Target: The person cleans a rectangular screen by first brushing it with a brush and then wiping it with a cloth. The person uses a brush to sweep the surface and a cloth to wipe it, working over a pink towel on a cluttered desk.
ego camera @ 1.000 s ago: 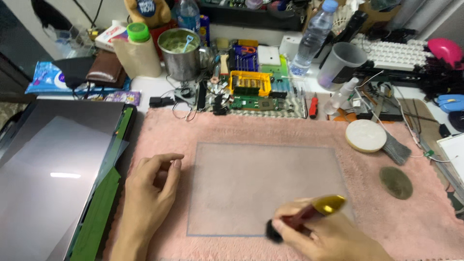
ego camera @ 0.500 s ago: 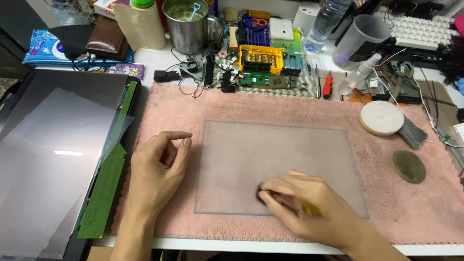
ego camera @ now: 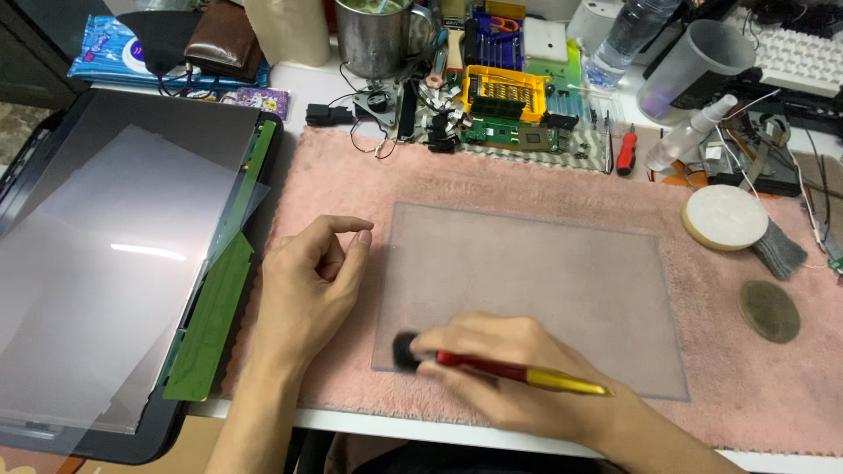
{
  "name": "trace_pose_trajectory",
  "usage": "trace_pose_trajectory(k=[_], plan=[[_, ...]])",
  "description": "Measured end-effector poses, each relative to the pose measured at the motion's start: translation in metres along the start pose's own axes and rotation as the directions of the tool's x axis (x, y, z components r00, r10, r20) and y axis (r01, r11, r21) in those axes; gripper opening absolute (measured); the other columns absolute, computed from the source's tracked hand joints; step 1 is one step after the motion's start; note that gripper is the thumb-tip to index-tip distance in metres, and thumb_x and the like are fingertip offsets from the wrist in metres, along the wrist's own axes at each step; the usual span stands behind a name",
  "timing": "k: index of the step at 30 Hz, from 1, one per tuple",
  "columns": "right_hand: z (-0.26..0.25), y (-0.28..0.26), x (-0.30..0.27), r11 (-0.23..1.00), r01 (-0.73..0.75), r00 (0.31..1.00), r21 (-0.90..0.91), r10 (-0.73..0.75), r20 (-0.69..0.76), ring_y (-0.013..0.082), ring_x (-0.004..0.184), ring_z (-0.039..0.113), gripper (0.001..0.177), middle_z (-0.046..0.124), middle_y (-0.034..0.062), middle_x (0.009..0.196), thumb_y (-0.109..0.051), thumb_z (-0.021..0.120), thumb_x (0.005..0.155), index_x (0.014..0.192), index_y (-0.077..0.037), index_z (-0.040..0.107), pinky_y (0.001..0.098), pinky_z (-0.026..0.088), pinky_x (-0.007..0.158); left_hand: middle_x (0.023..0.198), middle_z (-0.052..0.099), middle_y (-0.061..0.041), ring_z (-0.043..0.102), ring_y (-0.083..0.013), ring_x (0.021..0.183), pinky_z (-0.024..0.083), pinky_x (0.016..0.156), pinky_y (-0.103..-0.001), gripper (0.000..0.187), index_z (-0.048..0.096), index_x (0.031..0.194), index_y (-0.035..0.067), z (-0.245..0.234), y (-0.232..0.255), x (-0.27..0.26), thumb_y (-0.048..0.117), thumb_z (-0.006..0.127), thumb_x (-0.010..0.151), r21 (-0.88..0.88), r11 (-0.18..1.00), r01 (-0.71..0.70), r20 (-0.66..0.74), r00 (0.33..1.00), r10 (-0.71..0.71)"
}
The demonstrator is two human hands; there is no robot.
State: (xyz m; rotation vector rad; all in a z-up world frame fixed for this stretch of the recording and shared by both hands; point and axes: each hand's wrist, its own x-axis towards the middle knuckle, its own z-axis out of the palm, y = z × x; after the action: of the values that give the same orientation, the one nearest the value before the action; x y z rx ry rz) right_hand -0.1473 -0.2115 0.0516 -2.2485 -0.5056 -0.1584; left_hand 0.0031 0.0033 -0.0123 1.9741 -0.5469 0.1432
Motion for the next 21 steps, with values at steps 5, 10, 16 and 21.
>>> trace_pose_trajectory(k=[5, 10, 16, 21], plan=[[0.006, -0.001, 0.019, 0.982, 0.119, 0.992, -0.144, -0.123, -0.024, 0.0260, 0.076, 0.074, 0.020, 0.081, 0.0043, 0.096, -0.008, 0.076, 0.108, 0.091, -0.004, 0.065, 0.0402, 0.058, 0.078, 0.062, 0.035, 0.007, 0.035, -0.0093, 0.057, 0.035, 0.061, -0.029, 0.010, 0.086, 0.110, 0.016, -0.001, -0.001, 0.000, 0.016, 0.076, 0.109, -0.018, 0.999, -0.037, -0.002, 0.999, 0.037], [0.013, -0.006, 0.034, 0.996, 0.085, 0.988, 0.001, -0.085, 0.128, 0.0277, 0.093, 0.077, 0.019, 0.081, 0.0085, 0.110, -0.017, 0.067, 0.114, 0.128, -0.006, 0.073, 0.0378, 0.061, 0.090, 0.061, 0.035, 0.006, 0.035, -0.0098, 0.057, 0.037, 0.062, -0.029, 0.011, 0.086, 0.110, 0.016, 0.000, -0.003, 0.001, 0.013, 0.075, 0.108, -0.035, 0.998, -0.050, -0.016, 0.999, 0.050], [0.017, 0.001, 0.045, 0.986, 0.124, 0.991, -0.108, -0.118, 0.064, 0.0230, 0.076, 0.074, 0.005, 0.080, 0.0050, 0.093, -0.012, 0.075, 0.108, 0.109, -0.007, 0.075, 0.0370, 0.061, 0.082, 0.063, 0.035, 0.006, 0.036, -0.0096, 0.057, 0.037, 0.063, -0.029, 0.010, 0.085, 0.109, 0.015, -0.001, -0.008, 0.000, 0.014, 0.075, 0.108, -0.069, 0.994, -0.082, -0.033, 0.996, 0.080], [0.015, -0.001, 0.050, 0.992, 0.126, 0.982, -0.016, -0.122, 0.143, 0.0273, 0.094, 0.079, 0.019, 0.086, 0.0071, 0.112, -0.015, 0.068, 0.112, 0.126, -0.005, 0.075, 0.0399, 0.061, 0.093, 0.065, 0.030, 0.007, 0.032, -0.0090, 0.059, 0.034, 0.063, -0.028, 0.009, 0.084, 0.111, 0.014, -0.001, -0.006, 0.000, 0.011, 0.075, 0.109, -0.090, 0.993, -0.074, -0.014, 0.997, 0.073]])
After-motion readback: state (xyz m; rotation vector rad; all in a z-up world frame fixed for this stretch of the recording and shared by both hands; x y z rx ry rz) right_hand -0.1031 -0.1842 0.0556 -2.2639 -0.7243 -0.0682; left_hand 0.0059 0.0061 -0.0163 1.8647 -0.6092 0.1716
